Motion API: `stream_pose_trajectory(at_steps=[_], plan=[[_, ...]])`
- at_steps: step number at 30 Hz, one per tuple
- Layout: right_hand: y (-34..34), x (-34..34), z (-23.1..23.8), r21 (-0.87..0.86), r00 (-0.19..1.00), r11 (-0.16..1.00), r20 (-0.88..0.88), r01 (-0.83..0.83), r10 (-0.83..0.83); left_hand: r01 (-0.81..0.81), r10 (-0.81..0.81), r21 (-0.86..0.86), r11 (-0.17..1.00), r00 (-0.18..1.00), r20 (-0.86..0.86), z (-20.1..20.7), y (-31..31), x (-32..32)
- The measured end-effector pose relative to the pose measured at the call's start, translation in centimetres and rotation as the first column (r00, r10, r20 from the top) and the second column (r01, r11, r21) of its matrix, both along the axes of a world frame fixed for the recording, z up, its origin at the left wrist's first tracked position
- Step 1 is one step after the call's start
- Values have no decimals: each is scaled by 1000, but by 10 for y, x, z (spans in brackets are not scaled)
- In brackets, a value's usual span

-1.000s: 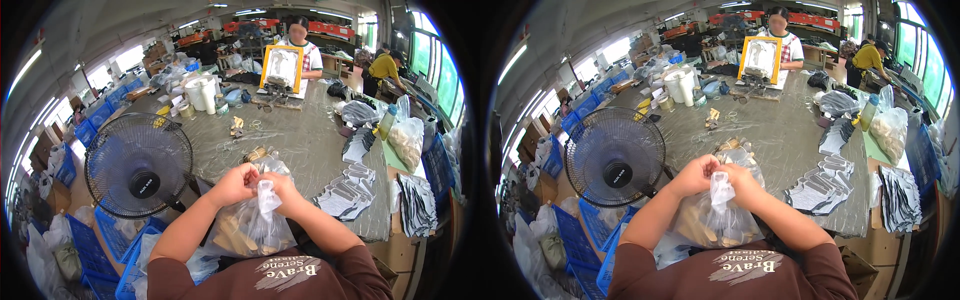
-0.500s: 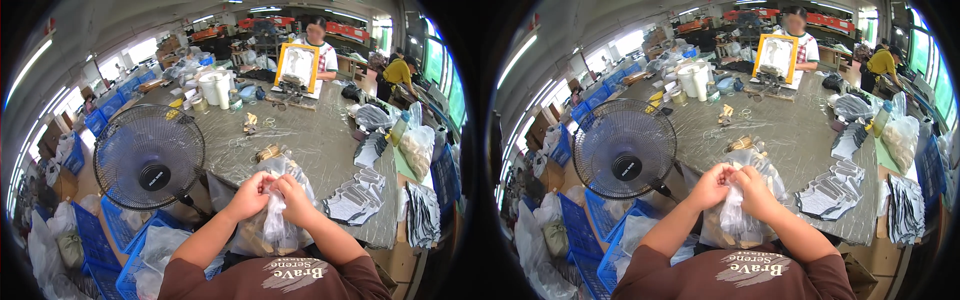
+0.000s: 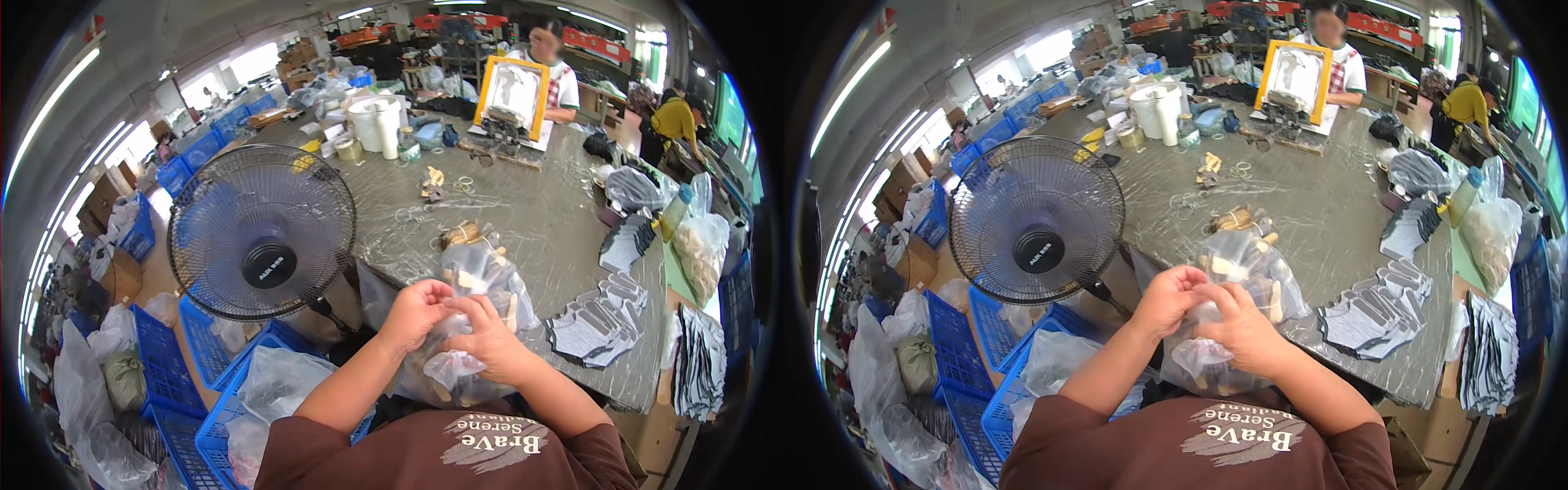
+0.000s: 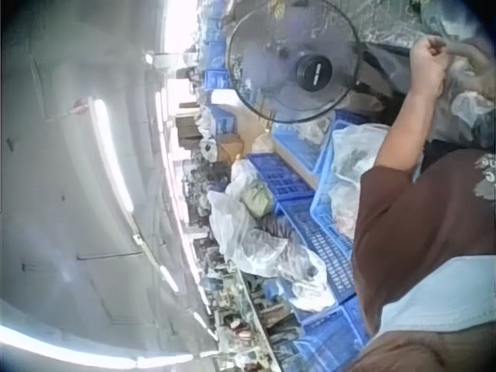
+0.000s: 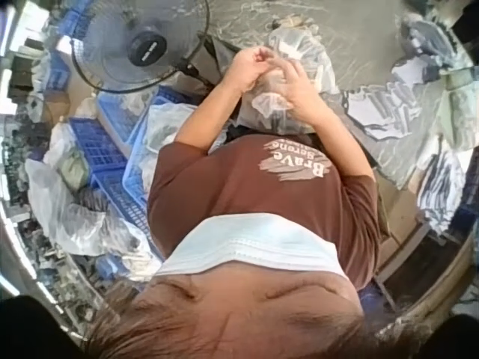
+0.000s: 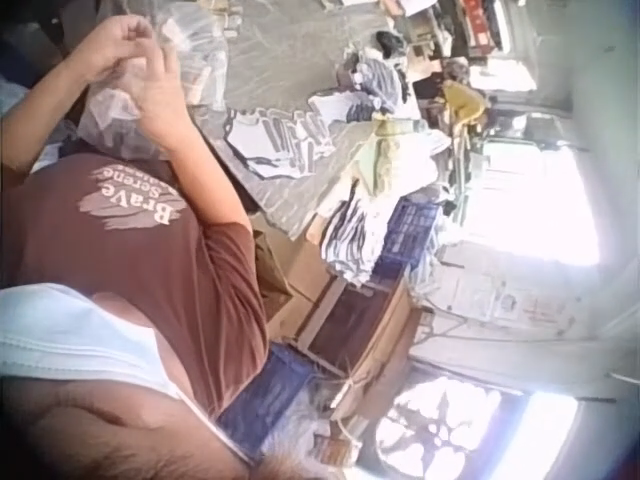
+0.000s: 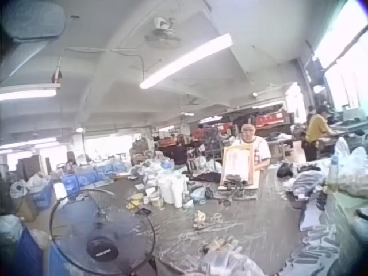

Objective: Sort shoe upper components, bundle them with rubber bands, and place them into plastic bags for transport.

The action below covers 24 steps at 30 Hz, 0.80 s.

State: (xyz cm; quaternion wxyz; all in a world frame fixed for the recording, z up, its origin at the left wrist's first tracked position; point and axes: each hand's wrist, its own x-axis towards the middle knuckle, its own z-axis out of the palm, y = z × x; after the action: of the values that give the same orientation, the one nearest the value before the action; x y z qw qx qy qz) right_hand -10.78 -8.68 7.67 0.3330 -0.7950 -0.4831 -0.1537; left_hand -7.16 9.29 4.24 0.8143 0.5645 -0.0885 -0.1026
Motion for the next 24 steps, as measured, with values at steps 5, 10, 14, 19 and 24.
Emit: stream_pose_trajectory(at_steps=[5, 10, 14, 19, 24], plan=[[0, -22, -19, -30, 986, 991, 94, -132, 134, -246, 221, -193, 950, 965, -143, -23, 8, -13], [-12, -27, 38, 281, 888, 883, -164, -375, 429, -304, 298, -251, 919, 952, -66, 4, 70, -40], [-19, -37, 103, 706, 537, 310, 118, -637, 835, -233, 239, 113, 966, 970, -49, 65, 136, -111], [46, -53, 140, 622, 355, -186, 639, -761, 683, -120, 134, 330, 936, 991, -21, -89, -262, -368], [36, -83, 135, 635, 314, 101, 233, -766, 920, -173, 140, 561, 810, 985, 101, -153, -327, -494]])
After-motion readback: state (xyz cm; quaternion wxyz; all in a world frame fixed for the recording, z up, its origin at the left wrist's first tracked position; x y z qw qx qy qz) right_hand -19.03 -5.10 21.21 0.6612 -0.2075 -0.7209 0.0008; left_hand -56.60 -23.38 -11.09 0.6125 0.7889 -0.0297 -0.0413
